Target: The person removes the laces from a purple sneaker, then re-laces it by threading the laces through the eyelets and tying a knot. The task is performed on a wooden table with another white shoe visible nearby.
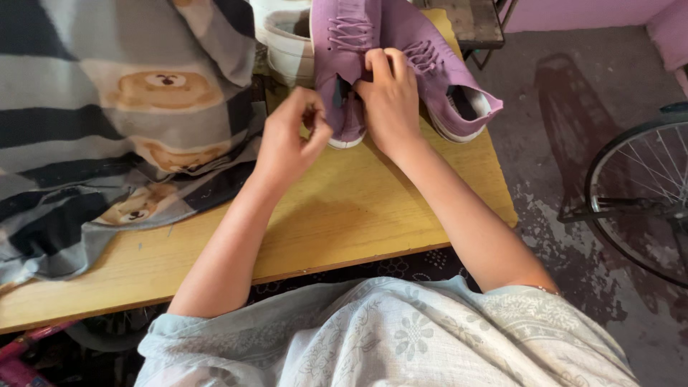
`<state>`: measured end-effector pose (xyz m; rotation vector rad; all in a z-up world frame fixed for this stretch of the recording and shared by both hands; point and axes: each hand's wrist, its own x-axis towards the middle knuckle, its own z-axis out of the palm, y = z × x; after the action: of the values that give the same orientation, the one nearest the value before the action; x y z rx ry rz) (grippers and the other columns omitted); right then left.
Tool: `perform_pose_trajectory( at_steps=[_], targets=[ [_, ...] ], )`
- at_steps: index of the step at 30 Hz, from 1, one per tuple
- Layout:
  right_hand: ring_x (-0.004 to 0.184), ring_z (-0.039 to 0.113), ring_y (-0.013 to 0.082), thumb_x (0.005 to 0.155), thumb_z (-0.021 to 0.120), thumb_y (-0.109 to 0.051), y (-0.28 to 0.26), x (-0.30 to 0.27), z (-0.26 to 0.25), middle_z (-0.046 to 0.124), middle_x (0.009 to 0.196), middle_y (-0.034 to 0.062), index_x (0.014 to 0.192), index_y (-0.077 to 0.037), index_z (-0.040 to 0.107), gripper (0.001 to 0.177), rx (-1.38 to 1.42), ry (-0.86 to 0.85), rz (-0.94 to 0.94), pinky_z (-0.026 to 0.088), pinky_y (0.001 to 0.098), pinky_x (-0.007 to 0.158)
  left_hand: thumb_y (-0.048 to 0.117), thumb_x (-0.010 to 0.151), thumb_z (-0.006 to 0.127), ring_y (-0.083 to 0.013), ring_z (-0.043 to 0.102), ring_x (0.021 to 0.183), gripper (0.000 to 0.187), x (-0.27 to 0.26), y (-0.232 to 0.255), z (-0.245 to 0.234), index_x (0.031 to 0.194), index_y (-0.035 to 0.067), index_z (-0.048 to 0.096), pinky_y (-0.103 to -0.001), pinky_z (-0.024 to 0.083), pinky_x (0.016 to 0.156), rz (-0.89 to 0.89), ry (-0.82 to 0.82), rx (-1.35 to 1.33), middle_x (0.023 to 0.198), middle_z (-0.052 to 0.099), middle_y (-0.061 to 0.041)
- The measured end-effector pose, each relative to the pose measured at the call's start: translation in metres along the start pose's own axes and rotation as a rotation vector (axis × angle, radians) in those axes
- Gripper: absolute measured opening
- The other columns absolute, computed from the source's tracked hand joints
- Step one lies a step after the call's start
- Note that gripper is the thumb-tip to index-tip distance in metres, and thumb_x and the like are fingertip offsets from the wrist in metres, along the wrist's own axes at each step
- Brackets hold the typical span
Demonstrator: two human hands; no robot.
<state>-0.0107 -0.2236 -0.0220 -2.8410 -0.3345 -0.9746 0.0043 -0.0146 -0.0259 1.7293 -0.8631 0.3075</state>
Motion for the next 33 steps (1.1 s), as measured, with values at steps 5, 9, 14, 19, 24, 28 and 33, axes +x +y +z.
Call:
perform_pose_trajectory(
  at_steps=[5,9,14,19,24,28,33],
  targets=[
    [0.131,0.044,0.0335,0.09,0.072,-0.005,0.008,-0.006,0.001,0.048,0.13,0.0121,0.104,-0.004,0.072,0.014,-0.001,0.073,-0.088,0.04,0.0464,0.109,0.004,0.098,0.067,-0.0221,0.065,0.081,0.015,0.0,-0.007,0.001,0.109,0.003,0.057,-0.032,0.052,0.071,-0.011,-0.01,0.113,0.094,0.064,-0.012],
    [0.124,0.044,0.035,0.091,0.075,-0.002,0.011,-0.008,-0.012,0.047,0.126,0.0168,0.104,-0.003,0.065,0.016,0.255,0.117,-0.045,0.042,0.0464,0.103,0.007,0.102,0.067,-0.0229,0.067,0.082,0.02,0.003,-0.014,0.004,0.12,0.004,0.058,-0.033,0.053,0.069,0.028,0.094,0.171,0.104,0.066,-0.013],
    [0.104,0.056,0.0297,0.096,0.072,-0.002,0.005,-0.01,-0.037,0.05,0.113,0.0132,0.106,-0.005,0.063,0.014,0.472,0.111,0.012,0.048,0.041,0.088,0.021,0.096,0.076,-0.0286,0.063,0.068,0.04,0.015,-0.024,0.014,0.127,0.005,0.056,-0.038,0.051,0.062,-0.092,0.066,0.314,0.084,0.061,-0.013],
    [0.104,0.065,0.0309,0.1,0.068,-0.002,-0.006,-0.008,-0.047,0.058,0.118,0.0103,0.11,-0.003,0.058,0.014,0.556,0.015,-0.088,0.053,0.0404,0.086,0.031,0.098,0.076,-0.039,0.068,0.08,0.04,0.039,-0.04,0.02,0.117,0.004,0.053,-0.048,0.052,0.064,0.028,0.034,0.533,0.094,0.068,-0.016],
    [0.105,0.066,0.0298,0.098,0.068,-0.004,-0.011,-0.012,-0.052,0.061,0.116,0.008,0.109,-0.005,0.058,0.015,0.498,0.034,-0.087,0.055,0.0422,0.088,0.023,0.093,0.074,-0.0451,0.067,0.075,0.046,0.051,-0.049,0.035,0.127,0.001,0.054,-0.055,0.051,0.064,-0.041,-0.022,0.632,0.085,0.07,-0.022],
    [0.104,0.065,0.032,0.097,0.067,-0.003,-0.011,-0.016,-0.056,0.061,0.116,0.0106,0.111,-0.003,0.057,0.017,0.568,-0.055,-0.034,0.053,0.0425,0.084,0.02,0.092,0.073,-0.0454,0.068,0.076,0.043,0.054,-0.048,0.044,0.125,0.001,0.054,-0.055,0.05,0.064,-0.08,0.016,0.633,0.082,0.069,-0.023],
    [0.102,0.063,0.0317,0.094,0.066,-0.002,-0.016,-0.012,-0.057,0.059,0.111,0.0107,0.108,-0.002,0.055,0.017,0.596,-0.034,-0.17,0.053,0.0426,0.089,0.011,0.092,0.07,-0.0473,0.066,0.08,0.033,0.051,-0.04,0.043,0.119,0.002,0.054,-0.057,0.05,0.067,-0.199,-0.003,0.55,0.08,0.068,-0.024]
  ],
)
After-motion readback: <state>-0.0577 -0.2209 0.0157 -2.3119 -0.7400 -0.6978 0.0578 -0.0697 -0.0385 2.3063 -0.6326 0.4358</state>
